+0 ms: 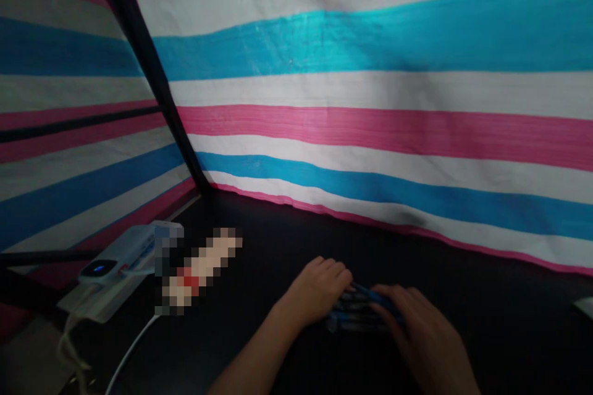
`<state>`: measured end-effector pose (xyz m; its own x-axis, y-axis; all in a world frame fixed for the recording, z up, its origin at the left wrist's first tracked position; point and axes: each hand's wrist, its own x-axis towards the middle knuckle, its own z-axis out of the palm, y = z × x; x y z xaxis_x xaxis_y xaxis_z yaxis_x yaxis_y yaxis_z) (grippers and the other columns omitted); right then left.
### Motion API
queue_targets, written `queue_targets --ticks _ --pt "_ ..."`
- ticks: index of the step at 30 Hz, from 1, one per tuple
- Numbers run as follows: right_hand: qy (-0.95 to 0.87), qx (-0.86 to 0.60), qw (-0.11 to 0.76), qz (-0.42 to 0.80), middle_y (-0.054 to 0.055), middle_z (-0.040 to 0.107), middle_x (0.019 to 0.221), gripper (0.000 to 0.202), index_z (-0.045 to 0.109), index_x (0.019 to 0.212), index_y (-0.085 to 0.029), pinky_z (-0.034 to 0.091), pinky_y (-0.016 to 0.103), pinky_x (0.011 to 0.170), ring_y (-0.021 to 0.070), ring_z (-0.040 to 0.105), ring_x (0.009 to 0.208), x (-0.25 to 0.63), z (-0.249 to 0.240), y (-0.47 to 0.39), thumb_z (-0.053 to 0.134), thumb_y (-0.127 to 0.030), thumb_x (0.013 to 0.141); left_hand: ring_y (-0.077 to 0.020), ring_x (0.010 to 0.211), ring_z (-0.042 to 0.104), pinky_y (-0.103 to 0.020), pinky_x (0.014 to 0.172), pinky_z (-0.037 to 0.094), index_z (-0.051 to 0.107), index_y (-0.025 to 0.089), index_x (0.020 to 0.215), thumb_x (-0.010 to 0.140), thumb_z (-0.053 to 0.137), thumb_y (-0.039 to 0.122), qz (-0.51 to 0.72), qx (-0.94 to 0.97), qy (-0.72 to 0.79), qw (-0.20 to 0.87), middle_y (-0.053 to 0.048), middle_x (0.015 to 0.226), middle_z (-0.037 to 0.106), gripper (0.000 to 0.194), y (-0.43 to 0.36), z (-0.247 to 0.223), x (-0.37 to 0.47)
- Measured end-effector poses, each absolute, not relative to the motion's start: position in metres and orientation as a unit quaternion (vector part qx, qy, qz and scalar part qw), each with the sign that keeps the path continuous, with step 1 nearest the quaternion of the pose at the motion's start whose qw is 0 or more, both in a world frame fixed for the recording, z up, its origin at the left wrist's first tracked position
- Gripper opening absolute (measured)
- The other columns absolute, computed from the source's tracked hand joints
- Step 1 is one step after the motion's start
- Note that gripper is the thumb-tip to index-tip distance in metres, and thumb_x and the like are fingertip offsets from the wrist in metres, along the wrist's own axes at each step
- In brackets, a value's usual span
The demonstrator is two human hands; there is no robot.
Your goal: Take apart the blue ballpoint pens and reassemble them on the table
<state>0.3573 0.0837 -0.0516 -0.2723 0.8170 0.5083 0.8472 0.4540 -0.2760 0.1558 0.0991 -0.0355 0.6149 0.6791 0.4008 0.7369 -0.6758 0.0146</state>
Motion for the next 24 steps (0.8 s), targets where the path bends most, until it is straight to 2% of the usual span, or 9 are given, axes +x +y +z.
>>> queue_targets --ticks 2,7,11,13,15,18,20,22,24 --pt "-0.808 -0.525 0.267 0.028 0.002 0.068 0.085 0.039 0.062 0.097 -0.031 0.052 0.032 0.062 0.019 0.063 0.072 0.351 -0.045 0.081 0.033 -0.053 0.083 -0.0155 0.078 0.05 -0.028 0.068 0.036 0.046 0.017 0.084 0.088 0.042 0.018 -0.187 -0.895 -0.397 0.083 0.0 0.084 0.055 0.006 0.099 -0.035 0.155" --pt "-0.799 -0.53 0.28 0.058 0.003 0.065 0.092 0.025 0.061 0.095 -0.027 0.043 0.034 0.072 0.0205 0.059 0.085 0.342 -0.034 0.076 0.041 -0.037 0.084 -0.0157 0.079 0.05 -0.029 0.071 0.037 0.048 0.018 0.084 0.089 0.04 0.019 -0.18 -0.888 -0.416 0.075 0.0 0.082 0.054 0.009 0.097 -0.034 0.154" --pt "-0.775 -0.542 0.301 0.118 0.002 0.064 0.096 0.032 0.052 0.112 -0.026 0.037 0.035 0.079 0.0197 0.056 0.09 0.339 -0.027 0.073 0.045 -0.038 0.083 -0.0153 0.079 0.05 -0.028 0.072 0.037 0.049 0.018 0.086 0.088 0.042 0.016 -0.185 -0.884 -0.424 0.07 0.0 0.084 0.055 0.008 0.094 -0.033 0.154" --pt "-0.778 -0.539 0.287 0.146 0.0 0.066 0.084 0.027 0.057 0.103 -0.027 0.036 0.034 0.077 0.0179 0.058 0.082 0.338 -0.026 0.071 0.038 -0.035 0.087 -0.0155 0.078 0.05 -0.028 0.072 0.037 0.05 0.018 0.085 0.088 0.042 0.016 -0.184 -0.887 -0.417 0.074 0.0 0.083 0.055 0.008 0.094 -0.034 0.154" --pt "-0.776 -0.537 0.299 0.143 0.0 0.065 0.089 0.022 0.06 0.096 -0.027 0.035 0.033 0.076 0.0181 0.057 0.085 0.338 -0.025 0.07 0.042 -0.033 0.085 -0.0157 0.078 0.05 -0.028 0.071 0.037 0.05 0.018 0.084 0.087 0.043 0.016 -0.186 -0.887 -0.415 0.079 0.0 0.082 0.055 0.008 0.094 -0.036 0.153" --pt "-0.761 -0.534 0.338 0.149 0.001 0.062 0.102 0.028 0.055 0.107 -0.027 0.035 0.033 0.079 0.0191 0.054 0.093 0.339 -0.024 0.07 0.049 -0.034 0.081 -0.016 0.077 0.051 -0.028 0.07 0.037 0.051 0.018 0.085 0.087 0.044 0.015 -0.192 -0.881 -0.424 0.084 0.0 0.082 0.055 0.008 0.093 -0.038 0.152" --pt "-0.754 -0.531 0.339 0.187 0.0 0.065 0.091 0.031 0.054 0.111 -0.027 0.036 0.032 0.079 0.018 0.057 0.086 0.34 -0.024 0.07 0.044 -0.037 0.084 -0.0161 0.078 0.051 -0.028 0.07 0.037 0.052 0.018 0.085 0.087 0.044 0.015 -0.188 -0.879 -0.429 0.087 0.0 0.082 0.056 0.009 0.093 -0.038 0.151" --pt "-0.754 -0.529 0.329 0.209 -0.001 0.066 0.081 0.028 0.06 0.101 -0.026 0.036 0.031 0.078 0.0172 0.059 0.08 0.341 -0.024 0.07 0.039 -0.037 0.086 -0.016 0.078 0.051 -0.028 0.07 0.036 0.052 0.018 0.085 0.087 0.043 0.014 -0.181 -0.881 -0.428 0.089 -0.001 0.082 0.056 0.01 0.092 -0.037 0.151" --pt "-0.76 -0.528 0.326 0.193 -0.001 0.066 0.087 0.023 0.063 0.093 -0.027 0.036 0.031 0.078 0.0182 0.057 0.085 0.341 -0.023 0.069 0.045 -0.036 0.083 -0.0159 0.078 0.052 -0.028 0.07 0.036 0.053 0.017 0.086 0.087 0.043 0.015 -0.176 -0.882 -0.428 0.089 -0.001 0.082 0.056 0.01 0.09 -0.037 0.151"
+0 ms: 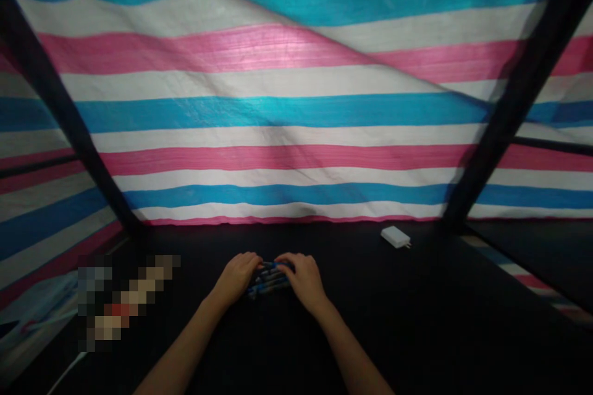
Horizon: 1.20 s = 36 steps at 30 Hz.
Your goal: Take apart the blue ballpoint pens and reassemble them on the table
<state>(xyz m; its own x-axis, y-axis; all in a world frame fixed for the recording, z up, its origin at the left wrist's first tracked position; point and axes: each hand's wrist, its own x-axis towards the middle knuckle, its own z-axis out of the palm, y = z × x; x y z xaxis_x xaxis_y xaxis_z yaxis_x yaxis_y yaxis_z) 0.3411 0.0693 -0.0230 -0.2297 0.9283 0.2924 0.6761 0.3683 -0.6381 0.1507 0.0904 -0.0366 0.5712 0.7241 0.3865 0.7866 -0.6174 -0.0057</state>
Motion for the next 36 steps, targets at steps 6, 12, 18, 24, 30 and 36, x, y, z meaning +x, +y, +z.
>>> queue_targets --ticks 6,12,18,24,30,36 --pt "-0.753 -0.518 0.329 0.236 0.0 0.067 0.088 0.028 0.06 0.104 -0.026 0.037 0.032 0.081 0.0175 0.058 0.086 0.342 -0.023 0.07 0.042 -0.035 0.085 -0.0159 0.077 0.051 -0.028 0.07 0.036 0.052 0.018 0.086 0.087 0.042 0.014 -0.173 -0.885 -0.421 0.097 -0.001 0.082 0.056 0.011 0.087 -0.035 0.152" --pt "-0.758 -0.502 0.356 0.217 -0.001 0.064 0.098 0.034 0.055 0.112 -0.03 0.037 0.034 0.081 0.019 0.055 0.092 0.346 -0.024 0.071 0.053 -0.035 0.078 -0.0166 0.078 0.05 -0.028 0.07 0.036 0.051 0.018 0.088 0.086 0.044 0.013 -0.165 -0.892 -0.41 0.096 -0.001 0.084 0.056 0.009 0.085 -0.032 0.155" --pt "-0.751 -0.481 0.36 0.275 0.0 0.066 0.088 0.028 0.06 0.106 -0.026 0.042 0.03 0.077 0.0167 0.058 0.08 0.345 -0.029 0.074 0.049 -0.031 0.08 -0.0167 0.078 0.051 -0.028 0.071 0.036 0.051 0.017 0.087 0.086 0.044 0.013 -0.153 -0.899 -0.399 0.097 -0.002 0.084 0.056 0.009 0.085 -0.032 0.155" --pt "-0.726 -0.464 0.371 0.346 0.003 0.066 0.089 0.033 0.058 0.11 -0.022 0.043 0.033 0.079 0.0174 0.059 0.082 0.346 -0.035 0.077 0.047 -0.034 0.082 -0.0167 0.074 0.05 -0.029 0.067 0.036 0.051 0.017 0.084 0.086 0.045 0.015 -0.169 -0.893 -0.403 0.102 -0.001 0.08 0.055 0.007 0.086 -0.033 0.15" --pt "-0.745 -0.439 0.417 0.279 0.004 0.062 0.1 0.029 0.061 0.104 -0.023 0.04 0.032 0.086 0.0178 0.054 0.096 0.346 -0.034 0.079 0.056 -0.022 0.075 -0.0169 0.072 0.05 -0.029 0.066 0.036 0.051 0.017 0.083 0.085 0.046 0.014 -0.189 -0.888 -0.408 0.098 0.0 0.078 0.054 0.006 0.089 -0.038 0.149" --pt "-0.75 -0.44 0.386 0.308 0.002 0.065 0.093 0.02 0.066 0.092 -0.021 0.041 0.03 0.082 0.0165 0.057 0.089 0.348 -0.032 0.077 0.051 -0.021 0.078 -0.0163 0.071 0.051 -0.028 0.065 0.037 0.052 0.017 0.082 0.085 0.045 0.014 -0.192 -0.892 -0.4 0.087 0.0 0.077 0.055 0.009 0.09 -0.038 0.147"
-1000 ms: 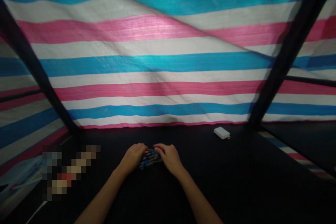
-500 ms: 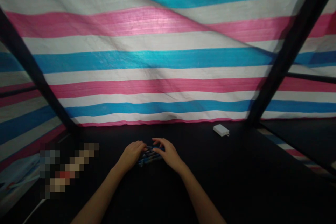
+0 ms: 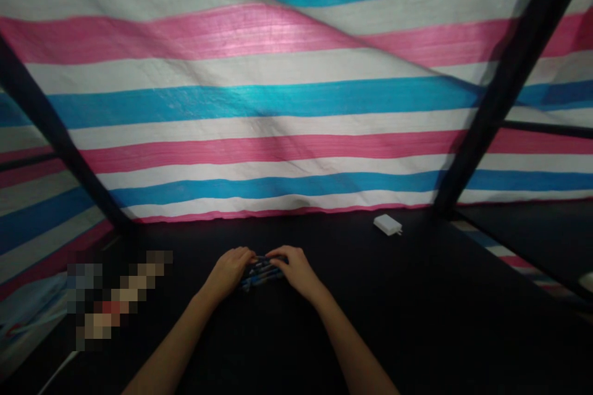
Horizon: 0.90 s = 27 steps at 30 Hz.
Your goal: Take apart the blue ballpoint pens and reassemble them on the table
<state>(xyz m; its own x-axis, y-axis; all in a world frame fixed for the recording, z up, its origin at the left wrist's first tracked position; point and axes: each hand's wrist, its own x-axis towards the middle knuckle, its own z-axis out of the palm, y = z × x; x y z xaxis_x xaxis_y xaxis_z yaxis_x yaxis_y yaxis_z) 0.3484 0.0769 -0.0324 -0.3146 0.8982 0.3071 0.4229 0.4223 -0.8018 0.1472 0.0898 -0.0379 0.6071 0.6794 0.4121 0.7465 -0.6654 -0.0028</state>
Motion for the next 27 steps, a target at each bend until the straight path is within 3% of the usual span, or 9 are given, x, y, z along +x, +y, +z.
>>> queue_targets --ticks 5,9,21,27 --pt "-0.742 -0.523 0.374 0.191 0.001 0.065 0.091 0.019 0.066 0.086 -0.025 0.039 0.031 0.081 0.0172 0.056 0.089 0.361 -0.026 0.081 0.05 -0.018 0.078 -0.0158 0.072 0.053 -0.028 0.066 0.039 0.054 0.017 0.085 0.086 0.042 0.013 -0.225 -0.868 -0.434 0.086 -0.002 0.077 0.057 0.012 0.094 -0.035 0.14" --pt "-0.72 -0.555 0.383 0.163 0.0 0.064 0.091 0.019 0.065 0.086 -0.025 0.038 0.031 0.081 0.0171 0.055 0.09 0.369 -0.025 0.085 0.049 -0.018 0.079 -0.0165 0.073 0.055 -0.028 0.066 0.041 0.055 0.016 0.088 0.086 0.043 0.014 -0.251 -0.853 -0.45 0.082 -0.003 0.08 0.059 0.012 0.097 -0.033 0.135" --pt "-0.753 -0.467 0.393 0.247 0.002 0.064 0.087 0.018 0.066 0.083 -0.022 0.039 0.03 0.08 0.0161 0.056 0.086 0.354 -0.028 0.078 0.05 -0.016 0.078 -0.014 0.073 0.055 -0.025 0.067 0.042 0.055 0.017 0.085 0.086 0.045 0.017 -0.223 -0.884 -0.411 0.018 -0.001 0.078 0.058 0.01 0.09 -0.034 0.148" --pt "-0.735 -0.409 0.436 0.32 0.001 0.058 0.095 0.037 0.053 0.102 -0.021 0.043 0.028 0.078 0.0138 0.055 0.085 0.343 -0.035 0.076 0.06 -0.013 0.067 -0.0145 0.074 0.054 -0.026 0.067 0.041 0.054 0.017 0.086 0.085 0.046 0.015 -0.196 -0.892 -0.407 0.028 -0.001 0.08 0.058 0.009 0.088 -0.033 0.151"
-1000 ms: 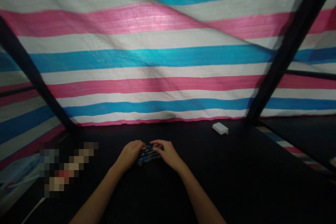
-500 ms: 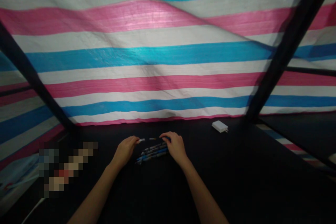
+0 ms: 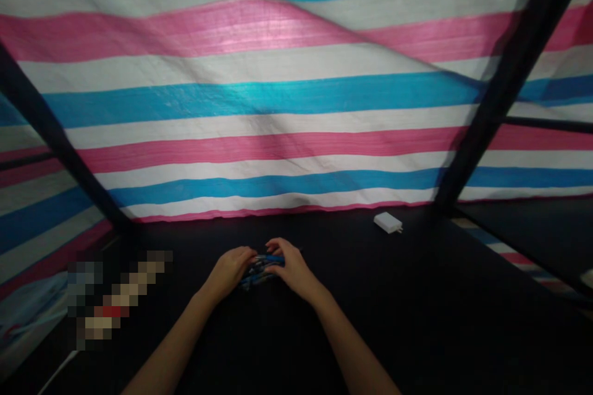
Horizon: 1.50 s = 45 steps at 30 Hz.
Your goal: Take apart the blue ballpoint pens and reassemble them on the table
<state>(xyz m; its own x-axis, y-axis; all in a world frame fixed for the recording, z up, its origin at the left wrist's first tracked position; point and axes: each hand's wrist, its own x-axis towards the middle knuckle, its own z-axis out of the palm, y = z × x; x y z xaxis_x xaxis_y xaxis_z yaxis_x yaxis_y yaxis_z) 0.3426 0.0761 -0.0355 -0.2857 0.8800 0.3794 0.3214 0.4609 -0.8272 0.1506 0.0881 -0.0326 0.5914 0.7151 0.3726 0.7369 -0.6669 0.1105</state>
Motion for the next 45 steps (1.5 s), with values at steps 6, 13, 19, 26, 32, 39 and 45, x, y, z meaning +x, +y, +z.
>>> queue_targets --ticks 6,13,19,26,32,39,45 --pt "-0.74 -0.479 0.388 0.267 0.001 0.061 0.082 0.012 0.061 0.082 -0.02 0.042 0.029 0.074 0.0144 0.056 0.079 0.349 -0.026 0.074 0.051 -0.025 0.078 -0.0143 0.071 0.054 -0.026 0.066 0.041 0.054 0.017 0.087 0.086 0.045 0.017 -0.222 -0.885 -0.405 0.055 -0.001 0.078 0.057 0.01 0.09 -0.034 0.149" --pt "-0.748 -0.51 0.371 0.206 -0.001 0.062 0.092 0.019 0.06 0.093 -0.025 0.041 0.025 0.071 0.0132 0.056 0.08 0.357 -0.019 0.072 0.057 -0.028 0.075 -0.0155 0.072 0.054 -0.027 0.067 0.043 0.054 0.016 0.087 0.086 0.044 0.017 -0.239 -0.875 -0.416 0.067 -0.003 0.078 0.057 0.011 0.091 -0.035 0.147" --pt "-0.748 -0.525 0.359 0.19 -0.001 0.063 0.09 0.019 0.059 0.094 -0.024 0.04 0.025 0.07 0.0131 0.057 0.078 0.358 -0.017 0.071 0.051 -0.032 0.079 -0.0153 0.072 0.055 -0.027 0.067 0.043 0.054 0.016 0.087 0.086 0.045 0.017 -0.238 -0.876 -0.415 0.064 -0.002 0.077 0.057 0.01 0.091 -0.035 0.15" --pt "-0.749 -0.543 0.332 0.181 -0.002 0.063 0.073 0.025 0.061 0.085 -0.024 0.038 0.026 0.066 0.0126 0.057 0.067 0.359 -0.017 0.07 0.041 -0.037 0.085 -0.0152 0.072 0.055 -0.026 0.066 0.042 0.054 0.016 0.086 0.086 0.045 0.018 -0.234 -0.874 -0.422 0.065 -0.002 0.078 0.057 0.01 0.091 -0.036 0.149" --pt "-0.769 -0.533 0.313 0.162 -0.002 0.063 0.077 0.017 0.06 0.087 -0.023 0.038 0.025 0.065 0.0127 0.057 0.069 0.357 -0.016 0.069 0.047 -0.033 0.083 -0.0151 0.072 0.054 -0.027 0.067 0.042 0.054 0.016 0.088 0.087 0.044 0.017 -0.239 -0.875 -0.414 0.071 -0.002 0.078 0.057 0.009 0.092 -0.036 0.149" --pt "-0.792 -0.504 0.323 0.117 0.0 0.062 0.096 0.018 0.057 0.098 -0.024 0.036 0.027 0.074 0.0139 0.056 0.085 0.353 -0.018 0.068 0.05 -0.029 0.082 -0.0151 0.072 0.053 -0.027 0.067 0.042 0.053 0.016 0.087 0.087 0.044 0.017 -0.237 -0.882 -0.4 0.077 -0.002 0.076 0.056 0.01 0.091 -0.036 0.151" --pt "-0.797 -0.505 0.312 0.113 0.0 0.064 0.087 0.02 0.059 0.097 -0.023 0.034 0.029 0.074 0.0141 0.057 0.081 0.349 -0.016 0.067 0.045 -0.031 0.085 -0.0148 0.071 0.054 -0.026 0.066 0.042 0.054 0.016 0.086 0.087 0.043 0.019 -0.235 -0.886 -0.393 0.072 -0.002 0.075 0.056 0.011 0.091 -0.038 0.152"
